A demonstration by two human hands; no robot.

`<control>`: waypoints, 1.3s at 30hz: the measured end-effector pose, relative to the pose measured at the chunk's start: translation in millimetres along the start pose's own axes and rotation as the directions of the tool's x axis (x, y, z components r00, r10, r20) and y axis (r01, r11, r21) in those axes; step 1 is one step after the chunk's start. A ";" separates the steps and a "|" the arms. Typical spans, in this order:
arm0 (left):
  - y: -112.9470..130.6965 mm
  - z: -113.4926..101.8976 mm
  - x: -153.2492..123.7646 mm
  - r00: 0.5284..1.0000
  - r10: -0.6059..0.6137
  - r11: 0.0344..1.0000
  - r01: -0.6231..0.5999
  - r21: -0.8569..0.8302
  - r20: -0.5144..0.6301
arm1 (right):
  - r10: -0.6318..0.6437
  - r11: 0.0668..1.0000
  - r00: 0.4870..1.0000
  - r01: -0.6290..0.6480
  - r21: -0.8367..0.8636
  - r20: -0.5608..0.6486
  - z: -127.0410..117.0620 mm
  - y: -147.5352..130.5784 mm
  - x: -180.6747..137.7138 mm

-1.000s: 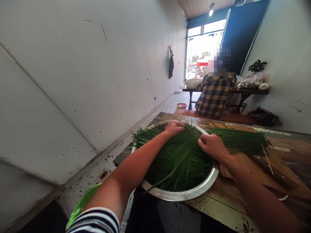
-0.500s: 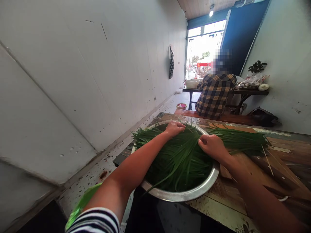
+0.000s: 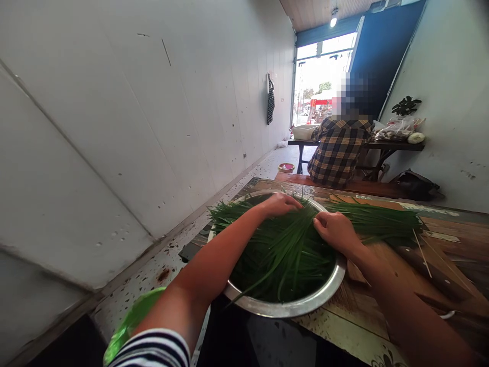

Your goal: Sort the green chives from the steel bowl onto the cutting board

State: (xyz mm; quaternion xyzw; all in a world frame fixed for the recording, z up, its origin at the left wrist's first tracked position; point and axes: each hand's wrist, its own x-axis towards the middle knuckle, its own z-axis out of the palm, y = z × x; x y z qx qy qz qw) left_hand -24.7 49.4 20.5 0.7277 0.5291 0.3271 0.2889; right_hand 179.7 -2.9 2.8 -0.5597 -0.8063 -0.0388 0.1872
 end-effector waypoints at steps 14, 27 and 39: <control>5.9 31.8 2.4 0.978 -0.209 0.908 0.185 0.377 0.023 | -0.055 0.998 0.997 0.057 0.033 -0.061 2.7 3.1 0.4; -6.6 -20.3 5.8 0.881 -0.021 0.975 0.123 0.187 -0.472 | -0.009 0.999 0.998 0.011 0.038 -0.059 6.4 5.2 0.8; -32.8 -3.2 15.0 0.987 -0.124 0.952 0.088 -0.293 -0.104 | -0.004 0.998 0.996 0.010 0.062 -0.087 1.1 -1.0 0.2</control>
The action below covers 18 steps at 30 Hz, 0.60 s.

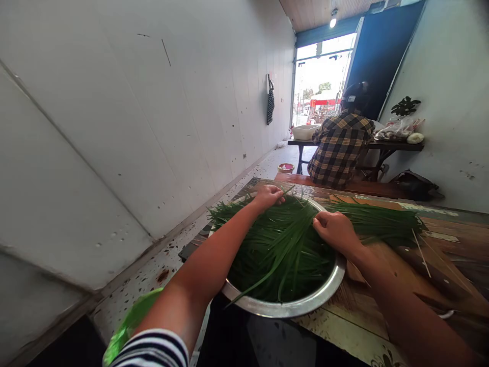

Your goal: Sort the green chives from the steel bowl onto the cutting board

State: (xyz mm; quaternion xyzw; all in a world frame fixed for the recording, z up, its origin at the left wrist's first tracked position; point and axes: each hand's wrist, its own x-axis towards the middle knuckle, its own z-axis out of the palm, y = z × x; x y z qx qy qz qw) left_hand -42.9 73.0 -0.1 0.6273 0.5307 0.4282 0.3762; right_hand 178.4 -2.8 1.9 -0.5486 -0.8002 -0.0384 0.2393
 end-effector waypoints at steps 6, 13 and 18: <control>2.2 11.9 -7.4 0.996 0.014 0.998 -0.019 0.067 0.085 | -0.011 1.000 1.000 0.011 0.002 0.011 2.6 1.2 -0.5; 9.1 16.2 -13.3 0.996 -0.014 1.000 0.015 -0.019 0.091 | -0.020 1.000 0.999 0.020 -0.001 0.032 6.5 4.7 0.3; 8.8 16.1 -11.4 0.996 -0.012 0.996 0.019 -0.082 0.089 | -0.008 1.000 1.000 0.008 -0.001 0.025 7.9 5.9 0.7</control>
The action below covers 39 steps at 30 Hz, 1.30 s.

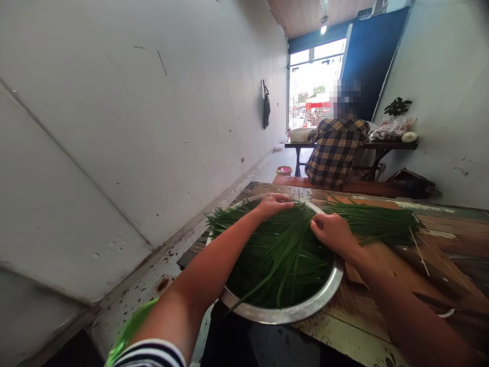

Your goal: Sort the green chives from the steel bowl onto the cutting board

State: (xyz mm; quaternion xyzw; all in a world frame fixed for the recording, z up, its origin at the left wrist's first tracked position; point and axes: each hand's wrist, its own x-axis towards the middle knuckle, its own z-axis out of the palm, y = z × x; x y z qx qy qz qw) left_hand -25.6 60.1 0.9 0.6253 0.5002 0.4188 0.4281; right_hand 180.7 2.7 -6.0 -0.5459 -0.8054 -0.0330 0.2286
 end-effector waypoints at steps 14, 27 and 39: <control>-10.7 -0.4 8.1 0.978 -0.013 0.999 0.022 0.044 -0.209 | -0.049 0.998 0.998 0.052 0.046 -0.050 -7.9 -5.1 -1.5; 7.6 3.6 -6.0 0.995 -0.102 0.983 0.098 -0.157 -0.014 | 0.007 1.000 1.000 -0.007 0.010 -0.009 -5.8 -4.2 -1.2; 9.0 10.0 -5.4 0.989 -0.145 0.976 0.148 -0.159 0.032 | -0.031 0.999 0.997 0.033 0.025 -0.066 -4.7 -3.0 -0.8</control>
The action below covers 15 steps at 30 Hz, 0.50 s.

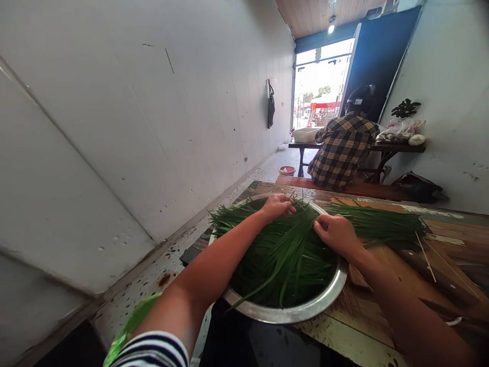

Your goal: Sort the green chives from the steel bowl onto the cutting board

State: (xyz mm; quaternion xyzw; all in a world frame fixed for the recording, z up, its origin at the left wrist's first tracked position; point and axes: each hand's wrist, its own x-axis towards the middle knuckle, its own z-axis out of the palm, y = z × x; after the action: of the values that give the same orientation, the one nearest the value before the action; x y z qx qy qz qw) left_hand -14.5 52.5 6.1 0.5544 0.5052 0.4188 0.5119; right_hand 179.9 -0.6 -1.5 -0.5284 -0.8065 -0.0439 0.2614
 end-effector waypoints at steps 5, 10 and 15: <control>-3.1 -1.6 3.0 0.999 -0.043 0.998 0.043 -0.034 0.003 | 0.001 1.000 1.000 -0.001 0.009 0.014 -0.2 -0.1 -0.2; -3.1 -2.8 1.9 0.999 -0.034 0.998 0.033 -0.052 -0.020 | 0.002 1.000 1.000 -0.002 0.017 0.003 1.2 1.4 -0.6; -3.8 -2.6 1.2 0.999 0.045 0.999 -0.045 0.012 -0.018 | 0.001 1.000 1.000 -0.001 0.007 0.000 -0.5 -0.1 -0.2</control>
State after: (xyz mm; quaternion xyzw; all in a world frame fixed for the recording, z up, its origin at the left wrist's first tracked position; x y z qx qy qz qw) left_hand -17.4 53.9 2.7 0.5648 0.4995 0.4323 0.4946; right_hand 180.1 -1.0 -1.1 -0.5280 -0.8064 -0.0409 0.2632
